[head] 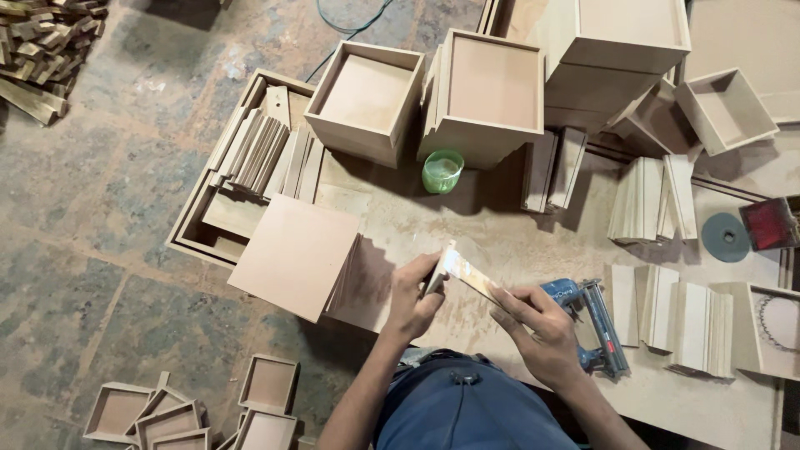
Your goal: The person assembles small wooden boxes by applying glue to wooden pieces and joining them with a pneumatic nail gun. They repeatedly pick up pieces, align them, fasten them, and place completed boxes into a pile on the floor.
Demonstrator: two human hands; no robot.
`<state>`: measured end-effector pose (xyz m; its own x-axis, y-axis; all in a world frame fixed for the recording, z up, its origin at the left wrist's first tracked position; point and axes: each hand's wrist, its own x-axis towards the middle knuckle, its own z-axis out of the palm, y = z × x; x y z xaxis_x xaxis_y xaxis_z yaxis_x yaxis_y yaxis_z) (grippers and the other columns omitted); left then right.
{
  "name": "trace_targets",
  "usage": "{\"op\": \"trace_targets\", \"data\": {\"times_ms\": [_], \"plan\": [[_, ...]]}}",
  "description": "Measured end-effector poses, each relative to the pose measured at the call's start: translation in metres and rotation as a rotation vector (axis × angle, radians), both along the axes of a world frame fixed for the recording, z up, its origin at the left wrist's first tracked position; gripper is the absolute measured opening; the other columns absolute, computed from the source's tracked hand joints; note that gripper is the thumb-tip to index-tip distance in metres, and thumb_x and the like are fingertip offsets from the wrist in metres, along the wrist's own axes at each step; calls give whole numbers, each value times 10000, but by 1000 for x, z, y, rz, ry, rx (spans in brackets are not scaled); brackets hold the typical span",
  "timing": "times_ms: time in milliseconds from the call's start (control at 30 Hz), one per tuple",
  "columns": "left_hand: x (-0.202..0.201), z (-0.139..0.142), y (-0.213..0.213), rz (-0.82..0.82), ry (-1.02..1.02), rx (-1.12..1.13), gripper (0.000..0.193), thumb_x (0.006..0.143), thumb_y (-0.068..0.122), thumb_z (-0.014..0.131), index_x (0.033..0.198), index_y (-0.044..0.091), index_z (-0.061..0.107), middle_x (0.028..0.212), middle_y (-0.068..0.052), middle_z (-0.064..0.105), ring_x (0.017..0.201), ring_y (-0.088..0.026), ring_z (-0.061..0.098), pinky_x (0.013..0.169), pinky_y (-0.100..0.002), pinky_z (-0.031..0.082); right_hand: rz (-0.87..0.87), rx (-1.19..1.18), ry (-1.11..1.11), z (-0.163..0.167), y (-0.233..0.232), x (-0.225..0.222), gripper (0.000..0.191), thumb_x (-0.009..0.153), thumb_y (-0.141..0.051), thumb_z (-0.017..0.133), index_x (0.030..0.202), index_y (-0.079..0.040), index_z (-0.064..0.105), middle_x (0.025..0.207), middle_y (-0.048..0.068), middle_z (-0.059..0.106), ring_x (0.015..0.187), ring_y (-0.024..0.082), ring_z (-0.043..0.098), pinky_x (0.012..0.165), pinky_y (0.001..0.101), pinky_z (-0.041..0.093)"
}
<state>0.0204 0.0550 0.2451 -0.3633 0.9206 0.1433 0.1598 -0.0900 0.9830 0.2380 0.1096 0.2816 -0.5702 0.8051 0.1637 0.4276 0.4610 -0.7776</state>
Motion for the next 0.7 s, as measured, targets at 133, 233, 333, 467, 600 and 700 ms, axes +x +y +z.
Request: {"op": "trace_targets", "data": {"times_ms": [133,233,333,467,600,700], "plan": [[-6,0,-4,21,115,1,569,670,62,573,1223,4,688,814,-160,643,688,-258,639,656,-331,510,22,104,-56,7,4,9,348,841,-152,782,1188,-129,764,944,42,713,754,130,668,613,271,546],[-7,0,-7,6,111,53,544,710,64,586,1245,1,668,842,-159,640,732,-263,651,682,-337,521,41,183,-55,13,9,14,372,845,-158,775,1215,-132,746,973,47,703,784,135,660,634,283,542],[-6,0,-7,-36,199,100,573,683,59,584,1247,1,670,867,-164,640,752,-290,640,691,-354,515,17,215,-168,15,19,13,376,828,-176,790,1202,-167,763,928,36,705,718,141,642,582,298,523],[-5,2,-6,-57,180,52,582,663,56,590,1236,-10,666,846,-165,628,708,-297,628,656,-360,506,-100,138,-231,15,31,13,370,852,-188,789,1220,-163,768,904,43,696,673,136,634,571,297,505],[-6,5,-6,-51,154,45,579,673,53,581,1242,-14,663,865,-168,635,708,-293,632,653,-354,514,-16,-27,-47,17,31,13,338,896,-182,726,1230,-129,734,934,9,726,697,93,670,556,245,532],[-8,3,-3,-43,179,46,589,665,53,576,1244,-12,666,874,-172,636,711,-295,629,659,-353,518,91,-26,-32,19,22,12,322,867,-166,750,1184,-108,750,950,6,741,699,84,685,557,232,555]]}}
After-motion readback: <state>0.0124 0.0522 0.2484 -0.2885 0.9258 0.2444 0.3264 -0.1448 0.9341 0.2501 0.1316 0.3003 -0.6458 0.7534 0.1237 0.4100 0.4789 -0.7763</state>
